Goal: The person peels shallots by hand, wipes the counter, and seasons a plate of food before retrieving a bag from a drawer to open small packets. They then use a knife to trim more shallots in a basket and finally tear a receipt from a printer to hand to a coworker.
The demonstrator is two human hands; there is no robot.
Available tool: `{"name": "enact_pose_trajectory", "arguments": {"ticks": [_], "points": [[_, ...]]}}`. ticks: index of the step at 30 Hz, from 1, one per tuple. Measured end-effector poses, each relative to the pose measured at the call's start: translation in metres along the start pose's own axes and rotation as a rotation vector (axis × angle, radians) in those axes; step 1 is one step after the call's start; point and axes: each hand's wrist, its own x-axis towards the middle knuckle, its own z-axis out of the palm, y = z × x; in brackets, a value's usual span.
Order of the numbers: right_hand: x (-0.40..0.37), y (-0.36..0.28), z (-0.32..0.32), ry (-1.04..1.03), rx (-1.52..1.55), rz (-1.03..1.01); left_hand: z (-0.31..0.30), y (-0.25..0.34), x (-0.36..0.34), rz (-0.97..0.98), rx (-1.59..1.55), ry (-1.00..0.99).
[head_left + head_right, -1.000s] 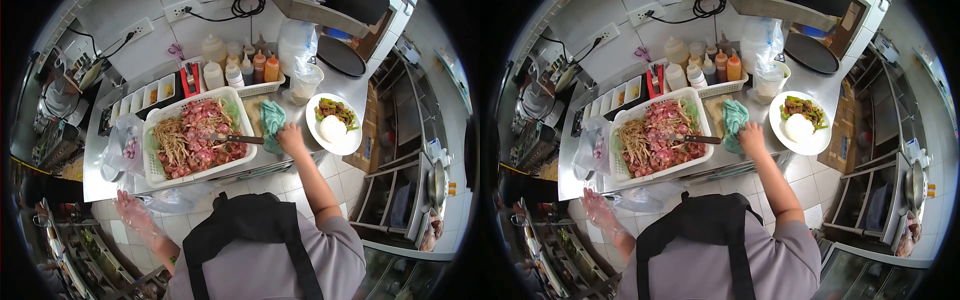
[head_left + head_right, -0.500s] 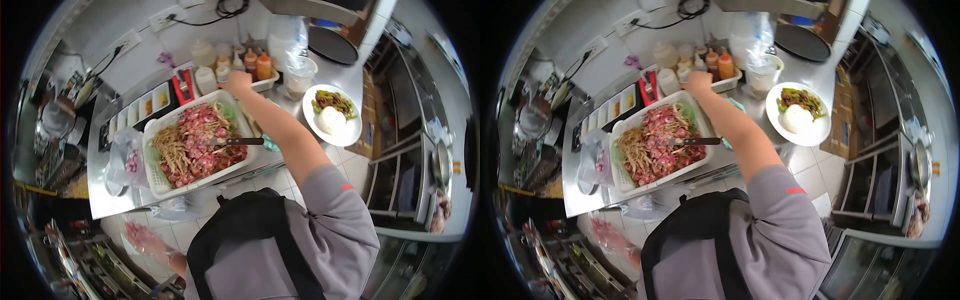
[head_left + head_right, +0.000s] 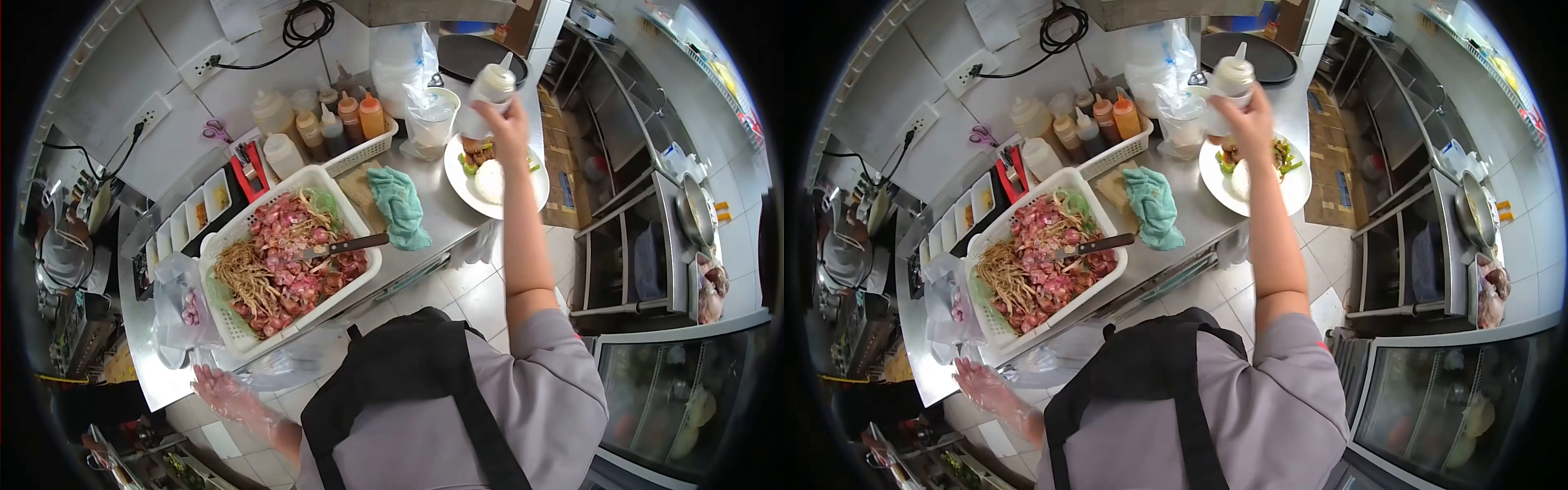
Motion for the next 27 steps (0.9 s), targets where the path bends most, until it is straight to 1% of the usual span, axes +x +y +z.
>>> {"name": "enact_pose_trajectory", "arguments": {"ticks": [1, 3, 5, 6, 7, 9, 10, 11, 13, 14, 15, 17, 19, 21, 22, 25, 27], "points": [[0.004, -0.004, -0.028, 0.026, -0.201, 0.065, 0.007, -0.003, 0.001, -0.008, 0.0, -0.004], [0.016, 0.005, -0.075, -0.006, -0.535, -0.074, 0.02, -0.008, 0.0, -0.024, 0.03, -0.02], [0.02, 0.012, -0.109, -0.058, -1.125, -0.281, 0.03, -0.012, -0.003, -0.03, 0.019, -0.039], [0.023, 0.029, -0.127, -0.106, -1.368, -0.339, 0.034, -0.014, -0.004, -0.028, 0.008, -0.053], [0.024, 0.034, -0.138, -0.101, -1.373, -0.34, 0.037, -0.015, -0.004, -0.032, 0.003, -0.057], [0.025, 0.044, -0.156, -0.344, -1.828, -0.343, 0.041, -0.017, -0.005, -0.044, 0.033, -0.041], [0.025, 0.051, -0.16, -0.366, -1.896, -0.451, 0.043, -0.017, -0.005, -0.044, 0.031, -0.041], [0.028, 0.057, -0.163, -0.367, -1.895, -0.454, 0.045, -0.017, -0.006, -0.042, 0.041, -0.038], [0.028, 0.059, -0.156, -0.546, -1.956, -0.457, 0.045, -0.015, -0.008, -0.037, 0.057, -0.033], [0.028, 0.065, -0.151, -0.519, -1.918, -0.534, 0.045, -0.015, -0.008, -0.038, 0.057, -0.043], [0.03, 0.068, -0.144, -0.521, -1.916, -0.534, 0.046, -0.014, -0.008, -0.039, 0.057, -0.053], [0.036, 0.073, -0.132, -0.443, -1.863, -0.615, 0.046, -0.014, -0.007, -0.039, 0.063, -0.054], [0.039, 0.076, -0.129, -0.413, -1.873, -0.576, 0.045, -0.013, -0.006, -0.039, 0.071, -0.055], [0.041, 0.074, -0.135, -0.313, -1.876, -0.48, 0.043, -0.012, -0.002, -0.03, 0.031, -0.095], [0.039, 0.071, -0.142, -0.342, -1.924, -0.402, 0.041, -0.011, 0.0, -0.028, 0.033, -0.099], [0.028, 0.064, -0.167, -0.453, -1.92, -0.215, 0.031, -0.01, 0.003, -0.008, 0.029, -0.074], [0.018, 0.05, -0.173, -0.383, -1.72, -0.08, 0.024, -0.011, 0.007, 0.02, 0.062, -0.068]]}}
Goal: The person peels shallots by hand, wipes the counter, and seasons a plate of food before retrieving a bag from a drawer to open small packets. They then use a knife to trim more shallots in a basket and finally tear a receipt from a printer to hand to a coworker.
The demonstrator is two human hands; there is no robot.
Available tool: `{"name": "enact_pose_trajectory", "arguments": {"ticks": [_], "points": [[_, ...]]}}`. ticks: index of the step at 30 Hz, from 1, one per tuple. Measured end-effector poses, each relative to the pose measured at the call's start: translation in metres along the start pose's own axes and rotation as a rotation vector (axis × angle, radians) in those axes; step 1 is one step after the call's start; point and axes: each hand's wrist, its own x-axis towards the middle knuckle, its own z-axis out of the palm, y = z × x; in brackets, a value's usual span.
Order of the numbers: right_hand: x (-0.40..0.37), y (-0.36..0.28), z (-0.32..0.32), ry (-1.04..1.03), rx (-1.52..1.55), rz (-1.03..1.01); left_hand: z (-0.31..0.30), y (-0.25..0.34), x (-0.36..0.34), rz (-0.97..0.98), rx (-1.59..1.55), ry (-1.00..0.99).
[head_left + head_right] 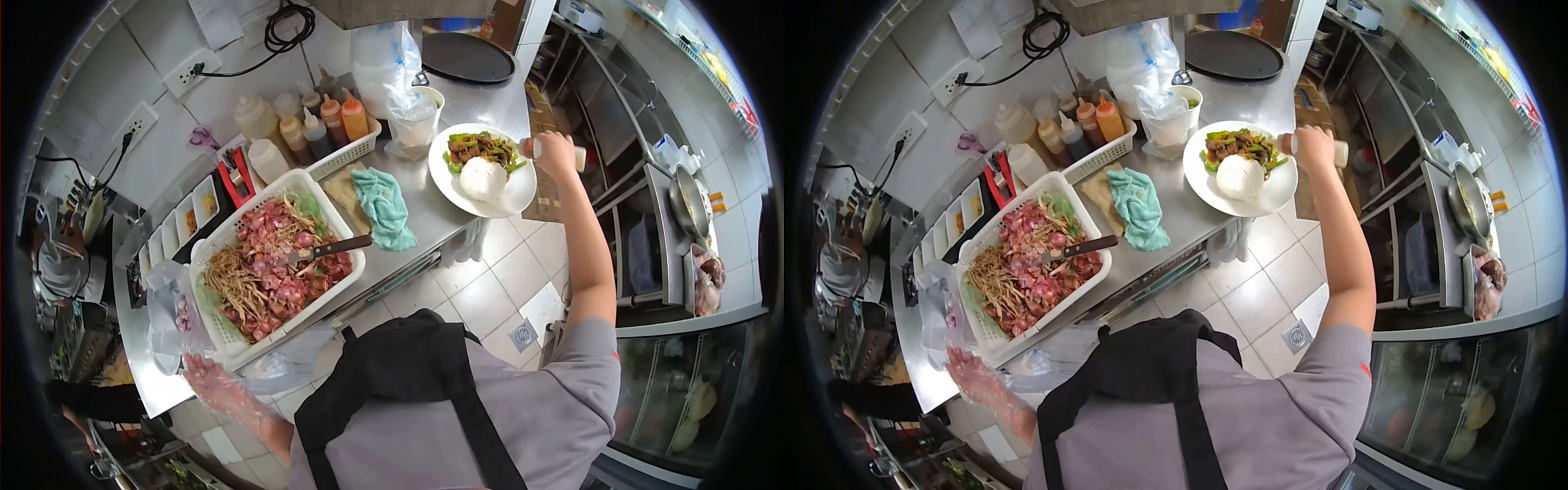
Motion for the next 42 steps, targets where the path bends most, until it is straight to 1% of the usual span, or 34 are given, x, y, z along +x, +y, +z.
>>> {"name": "enact_pose_trajectory", "arguments": {"ticks": [1, 2, 4, 6, 8, 10, 12, 14, 15, 16, 18, 19, 21, 22, 24, 26, 27, 29, 30, 31, 32, 33, 34, 37, 39, 40, 42], "points": [[-0.004, -0.005, -0.012, -0.008, 0.166, 0.049, -0.003, 0.0, 0.002, 0.002, 0.001, 0.011], [-0.003, -0.015, -0.026, -0.011, 0.167, 0.033, -0.006, 0.001, 0.003, -0.02, -0.019, -0.005], [0.004, -0.049, -0.052, -0.046, 0.854, 0.086, -0.01, 0.006, 0.0, -0.029, -0.029, 0.006], [0.013, -0.1, -0.074, -0.118, 1.148, 0.09, -0.003, 0.01, 0.0, -0.065, -0.034, 0.021], [0.027, -0.158, -0.072, -0.082, 1.505, -0.134, 0.008, 0.02, -0.01, -0.058, -0.044, 0.025], [0.045, -0.22, -0.067, -0.003, 1.627, -0.296, 0.013, 0.028, -0.019, -0.021, -0.115, 0.001], [0.046, -0.274, -0.083, -0.092, 1.779, -0.328, 0.005, 0.032, -0.027, -0.01, -0.158, 0.007], [0.074, -0.329, -0.044, -0.015, 1.849, -0.456, 0.007, 0.035, -0.047, 0.01, -0.082, 0.139], [0.083, -0.354, -0.028, -0.022, 1.902, -0.472, 0.003, 0.035, -0.056, 0.02, -0.053, 0.192], [0.09, -0.373, -0.014, 0.015, 1.861, -0.499, -0.004, 0.035, -0.067, 0.041, -0.06, 0.208], [0.084, -0.389, -0.017, 0.011, 1.634, -0.512, -0.022, 0.036, -0.089, 0.026, 0.01, 0.245], [0.083, -0.398, -0.012, 0.011, 1.643, -0.539, -0.031, 0.036, -0.097, 0.045, 0.002, 0.262], [0.078, -0.411, -0.001, -0.012, 1.318, -0.453, -0.049, 0.036, -0.114, 0.051, 0.019, 0.343], [0.081, -0.412, 0.001, -0.021, 1.326, -0.469, -0.061, 0.034, -0.12, 0.061, 0.022, 0.359], [0.082, -0.402, 0.008, -0.149, 1.259, -0.464, -0.084, 0.035, -0.13, 0.04, 0.002, 0.375], [0.076, -0.381, 0.008, -0.067, 1.537, -0.335, -0.074, 0.048, -0.143, 0.048, 0.02, 0.419], [0.068, -0.364, -0.003, -0.065, 1.537, -0.338, -0.069, 0.05, -0.147, 0.05, 0.021, 0.45], [0.037, -0.323, -0.03, -0.457, 2.343, -0.165, -0.076, 0.048, -0.148, 0.035, 0.009, 0.44], [0.024, -0.31, -0.035, -0.447, 2.34, -0.155, -0.079, 0.047, -0.148, 0.023, 0.003, 0.426], [0.011, -0.298, -0.038, -0.497, 2.479, -0.158, -0.077, 0.045, -0.147, 0.015, 0.005, 0.414], [-0.002, -0.285, -0.039, -0.544, 2.618, -0.154, -0.074, 0.044, -0.145, 0.024, 0.018, 0.356], [-0.014, -0.276, -0.04, -0.55, 2.666, -0.169, -0.069, 0.043, -0.143, 0.032, 0.032, 0.294], [-0.025, -0.267, -0.044, -0.554, 2.669, -0.156, -0.063, 0.044, -0.141, 0.02, 0.038, 0.272], [-0.055, -0.247, -0.055, -0.534, 2.689, -0.109, -0.048, 0.05, -0.143, -0.03, 0.022, 0.266], [-0.069, -0.235, -0.06, -0.525, 2.708, -0.152, -0.046, 0.052, -0.151, -0.05, -0.009, 0.187], [-0.076, -0.229, -0.063, -0.515, 2.703, -0.145, -0.046, 0.051, -0.157, -0.059, -0.011, 0.181], [-0.088, -0.219, -0.066, -0.509, 2.656, -0.137, -0.048, 0.051, -0.172, -0.064, -0.01, 0.244]]}}
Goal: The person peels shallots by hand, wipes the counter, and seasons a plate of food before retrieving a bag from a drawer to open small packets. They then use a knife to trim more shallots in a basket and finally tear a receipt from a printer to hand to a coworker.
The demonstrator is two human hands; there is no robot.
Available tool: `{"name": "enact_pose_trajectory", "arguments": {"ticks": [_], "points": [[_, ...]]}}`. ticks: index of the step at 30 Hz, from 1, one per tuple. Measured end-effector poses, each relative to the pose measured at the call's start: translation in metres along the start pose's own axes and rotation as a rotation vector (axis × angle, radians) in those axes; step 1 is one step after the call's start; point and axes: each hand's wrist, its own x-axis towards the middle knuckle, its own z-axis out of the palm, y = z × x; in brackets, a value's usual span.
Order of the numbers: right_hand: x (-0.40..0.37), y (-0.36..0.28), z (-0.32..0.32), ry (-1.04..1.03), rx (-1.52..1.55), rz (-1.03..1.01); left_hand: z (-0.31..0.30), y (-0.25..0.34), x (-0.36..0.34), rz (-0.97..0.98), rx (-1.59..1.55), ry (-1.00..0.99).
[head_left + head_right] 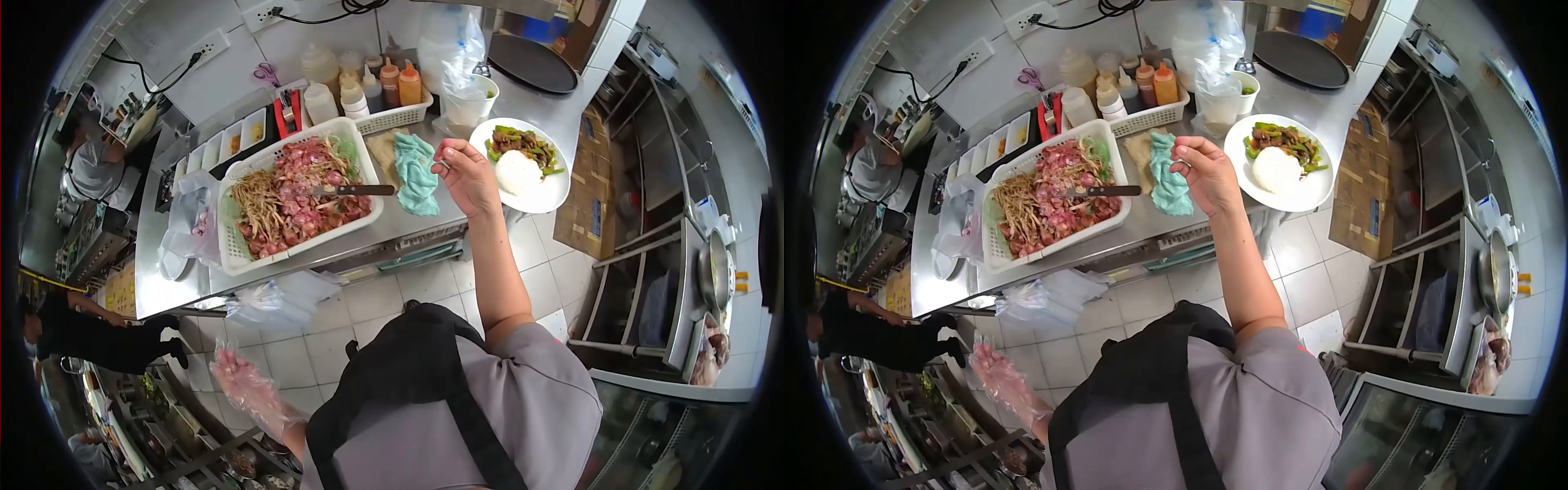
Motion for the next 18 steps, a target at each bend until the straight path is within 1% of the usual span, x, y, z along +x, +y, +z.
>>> {"name": "enact_pose_trajectory", "arguments": {"ticks": [7, 9, 12, 14, 18], "points": [[-0.042, -0.011, 0.004, 0.014, -0.052, 0.018, -0.048, 0.005, -0.058, -0.065, -0.01, 0.016], [-0.054, -0.011, 0.004, 0.003, -0.056, 0.038, -0.068, 0.003, -0.068, -0.08, -0.042, -0.03], [-0.069, -0.015, 0.005, 0.015, -0.039, 0.07, -0.094, -0.004, -0.081, -0.12, -0.081, -0.015], [-0.079, -0.017, 0.007, -0.021, 0.03, 0.101, -0.102, -0.007, -0.091, -0.126, -0.077, -0.015], [-0.093, -0.016, 0.007, -0.063, 0.051, 0.134, -0.102, -0.004, -0.112, -0.137, -0.094, -0.049]]}}
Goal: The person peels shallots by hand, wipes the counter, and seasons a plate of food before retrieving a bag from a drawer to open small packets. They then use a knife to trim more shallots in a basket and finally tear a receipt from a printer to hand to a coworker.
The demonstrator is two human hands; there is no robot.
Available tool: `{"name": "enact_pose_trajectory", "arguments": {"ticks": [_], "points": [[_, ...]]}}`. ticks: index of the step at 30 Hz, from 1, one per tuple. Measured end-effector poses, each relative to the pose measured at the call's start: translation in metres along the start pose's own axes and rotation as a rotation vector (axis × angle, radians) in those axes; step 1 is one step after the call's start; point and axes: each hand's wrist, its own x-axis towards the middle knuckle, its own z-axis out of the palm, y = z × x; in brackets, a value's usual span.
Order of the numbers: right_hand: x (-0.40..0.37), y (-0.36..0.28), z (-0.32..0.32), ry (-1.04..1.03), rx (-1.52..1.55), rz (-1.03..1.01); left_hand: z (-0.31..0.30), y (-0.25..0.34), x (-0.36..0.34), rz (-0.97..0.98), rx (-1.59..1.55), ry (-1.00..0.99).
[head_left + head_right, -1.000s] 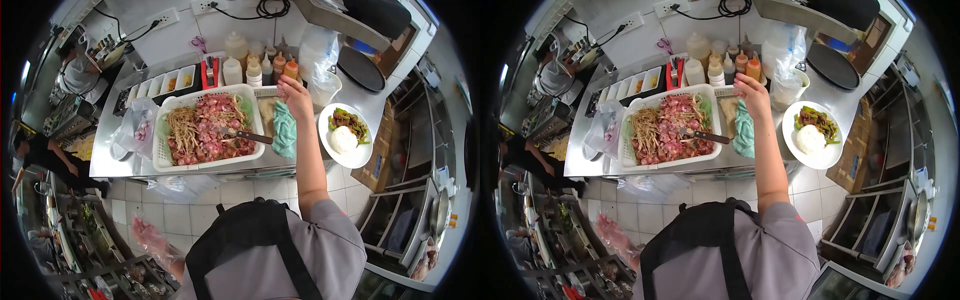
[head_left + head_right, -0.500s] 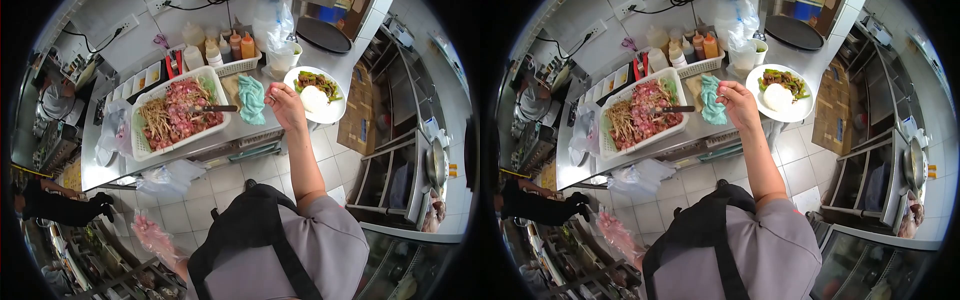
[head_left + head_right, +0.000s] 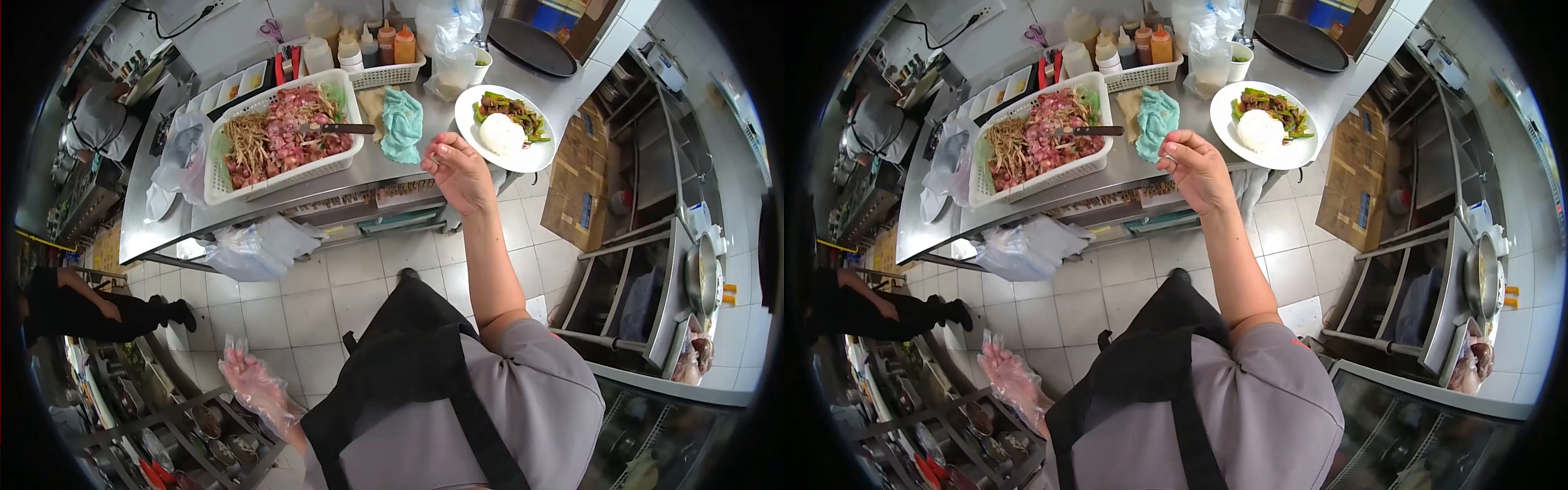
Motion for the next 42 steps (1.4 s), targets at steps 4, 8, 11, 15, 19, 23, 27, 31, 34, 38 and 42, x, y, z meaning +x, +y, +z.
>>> {"name": "enact_pose_trajectory", "arguments": {"ticks": [4, 8, 11, 15, 19, 23, 27, 31, 34, 38, 42], "points": [[0.0, -0.001, 0.001, -0.036, 0.048, 0.018, 0.005, 0.006, -0.009, 0.02, -0.007, 0.049], [0.016, -0.009, 0.003, -0.099, -0.013, 0.01, 0.013, 0.001, -0.014, 0.12, -0.036, 0.07], [0.027, -0.017, 0.001, -0.101, -0.029, 0.018, 0.034, -0.009, -0.017, 0.138, -0.062, 0.109], [0.034, -0.029, -0.009, -0.084, -0.04, -0.001, 0.053, -0.031, -0.014, 0.105, -0.064, 0.086], [0.041, -0.043, -0.024, -0.069, -0.05, -0.02, 0.086, -0.046, -0.008, 0.102, -0.059, 0.073], [0.046, -0.051, -0.038, -0.049, -0.051, -0.021, 0.113, -0.054, -0.011, 0.105, -0.009, 0.063], [0.053, -0.056, -0.053, -0.053, -0.04, -0.018, 0.121, -0.06, -0.007, 0.088, 0.018, 0.005], [0.054, -0.062, -0.059, -0.041, -0.045, -0.026, 0.13, -0.068, -0.006, 0.085, 0.062, -0.02], [0.054, -0.066, -0.061, 0.003, -0.005, -0.006, 0.134, -0.073, -0.001, 0.101, 0.076, 0.02], [0.053, -0.067, -0.066, 0.014, -0.004, -0.005, 0.15, -0.074, -0.006, 0.097, 0.108, 0.041], [0.051, -0.066, -0.069, 0.05, 0.008, 0.012, 0.148, -0.075, -0.008, 0.072, 0.138, 0.044]]}}
